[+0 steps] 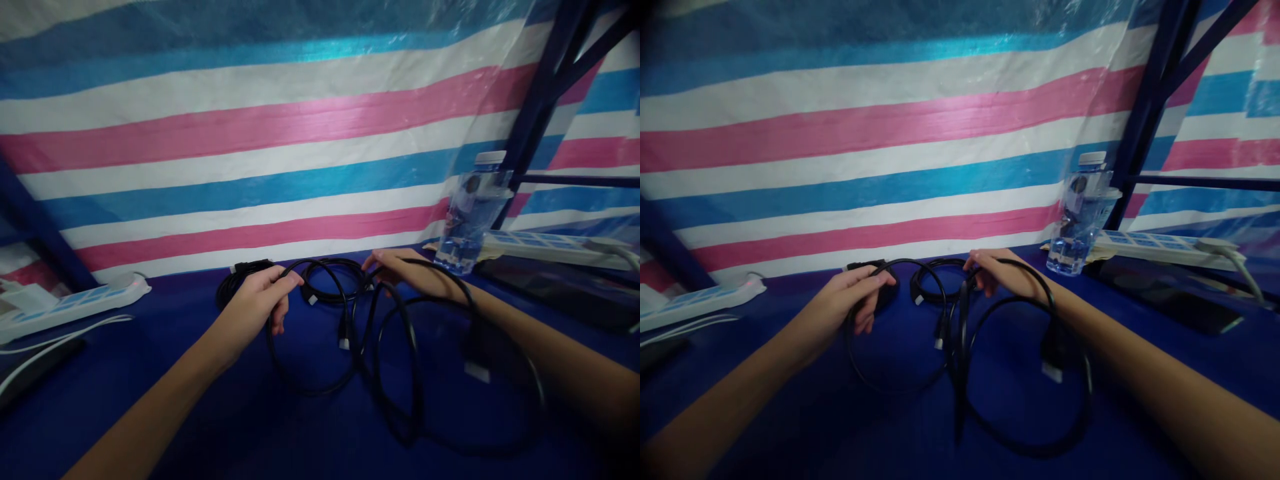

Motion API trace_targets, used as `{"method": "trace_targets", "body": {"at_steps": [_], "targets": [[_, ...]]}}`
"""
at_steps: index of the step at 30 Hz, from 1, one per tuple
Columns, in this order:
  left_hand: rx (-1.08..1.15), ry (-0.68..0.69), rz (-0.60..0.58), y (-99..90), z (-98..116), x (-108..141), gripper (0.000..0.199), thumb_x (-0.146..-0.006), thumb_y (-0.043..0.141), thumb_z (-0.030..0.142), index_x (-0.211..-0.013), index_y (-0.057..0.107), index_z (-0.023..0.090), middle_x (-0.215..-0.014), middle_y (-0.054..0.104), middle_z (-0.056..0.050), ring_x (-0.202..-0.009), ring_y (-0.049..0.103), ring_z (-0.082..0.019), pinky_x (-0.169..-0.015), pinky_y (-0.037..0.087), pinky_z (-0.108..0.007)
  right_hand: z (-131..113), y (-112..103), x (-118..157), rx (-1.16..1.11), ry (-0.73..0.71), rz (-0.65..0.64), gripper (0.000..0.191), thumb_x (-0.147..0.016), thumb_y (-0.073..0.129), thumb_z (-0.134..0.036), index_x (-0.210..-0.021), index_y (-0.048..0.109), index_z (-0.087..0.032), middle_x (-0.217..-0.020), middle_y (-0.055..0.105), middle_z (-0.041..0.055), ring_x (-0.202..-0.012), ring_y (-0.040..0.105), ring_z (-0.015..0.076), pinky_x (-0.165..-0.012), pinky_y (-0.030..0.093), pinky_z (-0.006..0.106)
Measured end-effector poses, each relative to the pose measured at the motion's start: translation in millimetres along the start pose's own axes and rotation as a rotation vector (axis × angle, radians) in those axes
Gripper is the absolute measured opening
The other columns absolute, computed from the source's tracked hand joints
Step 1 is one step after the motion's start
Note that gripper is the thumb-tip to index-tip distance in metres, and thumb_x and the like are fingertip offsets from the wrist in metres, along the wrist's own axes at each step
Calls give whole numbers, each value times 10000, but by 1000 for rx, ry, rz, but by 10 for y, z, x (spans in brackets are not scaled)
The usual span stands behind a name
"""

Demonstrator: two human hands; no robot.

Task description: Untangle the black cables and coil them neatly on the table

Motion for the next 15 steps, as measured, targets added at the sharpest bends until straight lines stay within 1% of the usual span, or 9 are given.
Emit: {"method": "trace_targets", "body": {"at_steps": [2,4,7,9,10,12,15], "targets": [[35,37,15,-6,30,11,233,-842,481,383,-901,538,165,-404,402,63,-336,395,-93,-402,416,-216,-52,85,19,103,-44,-55,401,-865,433,-509,-896,607,-149,-683,595,36,-556,553,130,-519,432,242],[119,108,38,-17,102,38,227,-856,471,378,-959,524,184,-435,408,68,-328,382,-89,-383,405,-215,-91,108,29,187,-96,-72,392,-885,401,-493,-918,596,-155,-697,598,32,-602,563,132,-544,429,236],[259,227,112,-84,243,109,217,-860,480,377,-1003,516,217,-465,395,74,-294,282,-60,-314,300,-184,-120,51,26,322,-169,-34,403,-910,346,-472,-920,585,-147,-723,593,41,-617,546,130,-563,409,246],[313,302,169,-147,344,164,208,-868,471,375,-1003,524,226,-457,382,73,-292,215,-46,-301,229,-171,-127,42,25,427,-216,-27,372,-909,368,-442,-908,596,-149,-745,593,48,-644,535,136,-594,395,259],[325,342,194,-178,398,191,202,-872,466,372,-1001,527,228,-451,380,71,-296,206,-45,-305,212,-169,-125,67,28,479,-235,-44,344,-904,389,-420,-904,606,-154,-762,598,51,-672,537,144,-618,391,266],[345,414,221,-229,500,238,194,-879,455,370,-997,528,234,-439,375,66,-301,211,-50,-314,212,-177,-103,156,40,564,-258,-106,285,-895,419,-366,-905,625,-169,-795,618,53,-708,548,154,-650,390,276],[362,515,263,-324,663,318,190,-890,430,377,-989,526,246,-422,365,61,-302,244,-70,-326,238,-207,-59,270,59,654,-257,-174,225,-877,443,-300,-899,638,-189,-758,633,41,-660,553,148,-618,389,267]]}}
Point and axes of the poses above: each hand's wrist, its own x-axis away from the middle knuckle, its own y-axis out of the palm, z = x × y, the point moved 10 cm from there along -x, towards the middle knuckle
